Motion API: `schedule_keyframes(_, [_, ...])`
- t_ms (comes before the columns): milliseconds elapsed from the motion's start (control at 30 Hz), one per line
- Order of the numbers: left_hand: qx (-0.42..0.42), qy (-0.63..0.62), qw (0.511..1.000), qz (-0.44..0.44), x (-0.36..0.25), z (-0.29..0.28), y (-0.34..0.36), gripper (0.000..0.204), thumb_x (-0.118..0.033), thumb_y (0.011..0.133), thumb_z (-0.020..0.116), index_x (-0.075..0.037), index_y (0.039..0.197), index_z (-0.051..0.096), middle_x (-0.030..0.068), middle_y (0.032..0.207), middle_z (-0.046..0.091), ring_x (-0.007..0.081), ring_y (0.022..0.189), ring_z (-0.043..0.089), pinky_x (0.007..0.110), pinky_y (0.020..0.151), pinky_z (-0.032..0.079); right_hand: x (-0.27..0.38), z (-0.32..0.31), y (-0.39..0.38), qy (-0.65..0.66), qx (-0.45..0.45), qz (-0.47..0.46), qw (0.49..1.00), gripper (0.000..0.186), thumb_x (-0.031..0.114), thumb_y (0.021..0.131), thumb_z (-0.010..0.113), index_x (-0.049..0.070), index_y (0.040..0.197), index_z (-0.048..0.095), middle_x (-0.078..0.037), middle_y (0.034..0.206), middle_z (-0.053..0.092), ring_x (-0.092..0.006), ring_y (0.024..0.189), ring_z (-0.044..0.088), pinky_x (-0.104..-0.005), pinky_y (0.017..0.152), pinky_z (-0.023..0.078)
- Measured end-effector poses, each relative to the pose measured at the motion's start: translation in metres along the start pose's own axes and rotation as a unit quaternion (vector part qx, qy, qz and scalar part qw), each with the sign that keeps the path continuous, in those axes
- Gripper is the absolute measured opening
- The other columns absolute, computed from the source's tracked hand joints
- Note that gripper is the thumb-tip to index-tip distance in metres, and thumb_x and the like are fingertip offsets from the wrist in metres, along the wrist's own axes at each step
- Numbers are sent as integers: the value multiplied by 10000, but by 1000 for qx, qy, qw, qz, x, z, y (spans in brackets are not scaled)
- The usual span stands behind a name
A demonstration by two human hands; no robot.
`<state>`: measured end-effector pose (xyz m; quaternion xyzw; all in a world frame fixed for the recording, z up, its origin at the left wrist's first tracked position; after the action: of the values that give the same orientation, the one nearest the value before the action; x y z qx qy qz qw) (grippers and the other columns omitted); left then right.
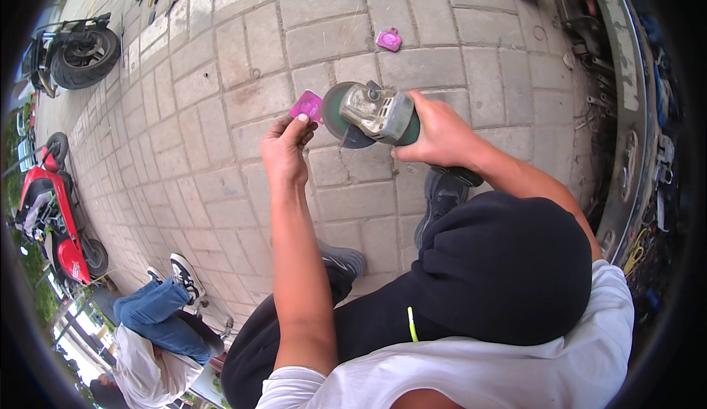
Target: The person uses an angle grinder to grind a small metal part, producing sparks. They repeatedly reposition the part and continue grinding different edges. The person briefly sets the grinder down and picks up another small metal piece before resuming grinding.
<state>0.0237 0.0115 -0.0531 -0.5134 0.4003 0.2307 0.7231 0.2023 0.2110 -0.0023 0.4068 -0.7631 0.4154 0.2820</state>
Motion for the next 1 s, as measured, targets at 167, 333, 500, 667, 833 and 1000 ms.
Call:
schedule_keyframes(167, [10,-49,998,-26,2,-1,2,257,-95,848,709,26,1058,624,110,895,704,203,779,689,312,724,537,-11,5,-13,25,-26,-24,999,838,304,600,809,-108,1242,462,-280,966,662,-430,928,648,-445,825,511])
schedule_keyframes(333, [42,-98,993,-57,5,2,3,246,-92,860,695,32,1058,619,106,888,697,203,784,685,312,730,536,-18,7,-3,108,-20,-23,994,902,314,588,835,-115,1279,446,-280,1072,644,-378,1013,640,-410,884,497])
schedule_keyframes(500, [77,-163,982,-63,6,2,7,252,-104,879,693,38,1070,610,111,900,689,204,808,679,315,739,544,-25,9,-8,146,5,-20,989,911,299,580,853,-117,1283,448,-265,1129,629,-338,1071,622,-385,933,478])
schedule_keyframes(667, [16,-53,997,-60,22,-8,25,329,-114,874,721,58,1131,608,119,945,691,201,823,678,308,730,538,-35,2,-23,144,-32,50,988,888,286,583,856,-78,1294,469,-241,1141,635,-318,1078,626,-380,947,476])
schedule_keyframes(833, [-15,107,991,-75,56,-29,63,360,-97,872,718,33,1190,608,97,958,690,173,829,673,281,728,528,-56,-14,-25,99,-103,94,985,821,279,590,849,-57,1254,502,-232,1146,645,-313,1078,636,-376,943,480])
schedule_keyframes(1000, [-87,336,934,80,53,-40,95,479,-124,876,708,71,1288,560,141,1041,689,216,914,666,323,835,516,-77,-33,-34,123,-170,115,971,769,247,601,844,-42,1235,519,-176,1110,660,-247,1035,636,-356,929,482])
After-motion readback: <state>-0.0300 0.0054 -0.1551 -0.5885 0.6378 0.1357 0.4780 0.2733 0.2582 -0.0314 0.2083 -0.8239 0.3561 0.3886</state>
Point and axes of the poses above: each hand's wrist, its own y-axis towards the middle knuckle, its own z-axis out of the palm, x = y × z, the point moved 2 cm from there along y, towards the middle knuckle
